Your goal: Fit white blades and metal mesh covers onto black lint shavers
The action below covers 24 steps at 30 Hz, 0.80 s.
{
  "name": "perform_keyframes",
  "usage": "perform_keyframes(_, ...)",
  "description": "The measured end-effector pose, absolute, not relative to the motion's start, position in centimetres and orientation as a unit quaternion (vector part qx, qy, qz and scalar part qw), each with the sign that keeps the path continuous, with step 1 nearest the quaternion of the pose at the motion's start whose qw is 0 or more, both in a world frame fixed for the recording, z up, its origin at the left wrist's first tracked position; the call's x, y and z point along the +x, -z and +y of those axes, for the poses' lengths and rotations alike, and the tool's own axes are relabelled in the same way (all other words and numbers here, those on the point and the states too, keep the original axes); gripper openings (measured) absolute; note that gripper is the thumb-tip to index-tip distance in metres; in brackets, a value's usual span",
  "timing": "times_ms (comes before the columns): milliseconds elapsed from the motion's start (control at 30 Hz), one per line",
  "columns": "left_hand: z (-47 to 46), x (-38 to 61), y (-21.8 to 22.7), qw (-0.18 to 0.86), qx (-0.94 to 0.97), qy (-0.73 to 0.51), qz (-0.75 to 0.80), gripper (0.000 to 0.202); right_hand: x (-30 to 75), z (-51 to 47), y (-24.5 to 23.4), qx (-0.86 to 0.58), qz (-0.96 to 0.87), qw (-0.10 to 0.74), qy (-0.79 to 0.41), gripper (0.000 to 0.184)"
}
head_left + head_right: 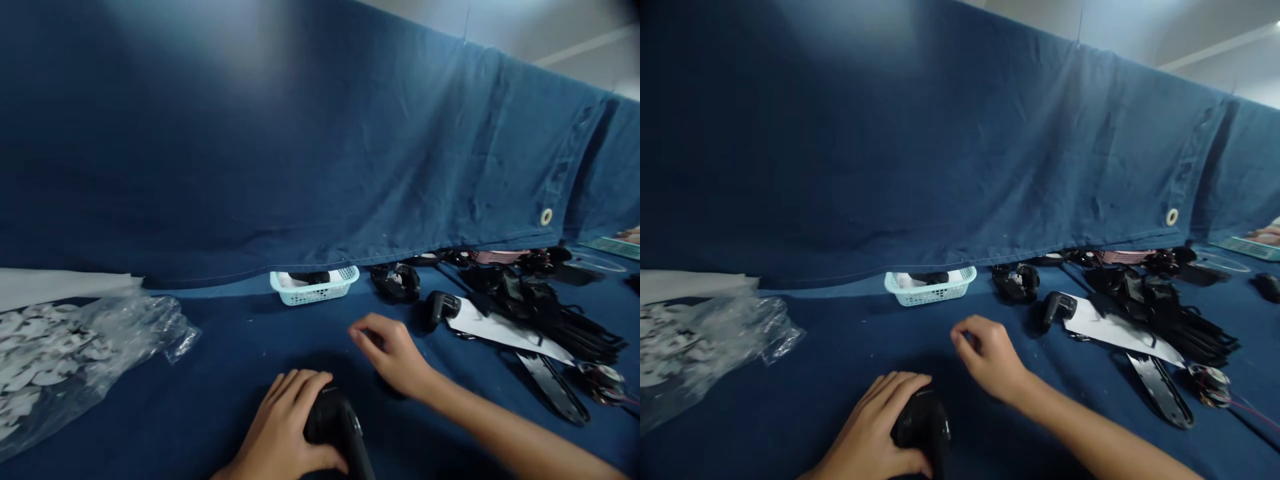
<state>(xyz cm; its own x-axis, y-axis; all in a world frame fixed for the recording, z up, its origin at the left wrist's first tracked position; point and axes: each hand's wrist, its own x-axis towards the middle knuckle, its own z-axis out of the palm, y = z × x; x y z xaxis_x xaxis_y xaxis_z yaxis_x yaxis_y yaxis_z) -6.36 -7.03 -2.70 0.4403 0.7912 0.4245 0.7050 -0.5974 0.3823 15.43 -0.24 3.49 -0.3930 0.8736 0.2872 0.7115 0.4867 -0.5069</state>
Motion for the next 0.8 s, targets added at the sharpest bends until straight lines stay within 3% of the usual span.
perform_keyframes(100,-7.1,-6.2,2.1,0.078,0.857,-0.249,0.445,0.09,12.9,5.9,-6.0,-0.532,-0.811,0.222,-0.102,0.022)
perform_keyframes(233,-7.1,-6.1,1.8,0.066,0.86,-0.242,0.444,0.074,8.9,13.2,-8.1,-0.594,-0.791,0.13,-0.063,0.027)
perform_keyframes(367,-6.7,-6.6,2.7,0.051,0.862,-0.265,0.43,0.062,5.9,17.4,-8.2,-0.623,-0.778,0.054,-0.059,0.031)
perform_keyframes(533,-6.2,-6.9,3.9,0.031,0.857,-0.296,0.421,0.064,3.8,19.4,-7.2,-0.62,-0.777,-0.011,-0.107,0.031)
perform_keyframes(667,-6.2,-6.7,4.1,0.032,0.856,-0.295,0.423,0.065,3.1,19.6,-7.1,-0.609,-0.776,-0.021,-0.163,0.031)
perform_keyframes(800,-6.3,-6.8,3.9,0.037,0.856,-0.294,0.423,0.065,4.0,19.5,-9.1,-0.604,-0.764,0.028,-0.225,0.03)
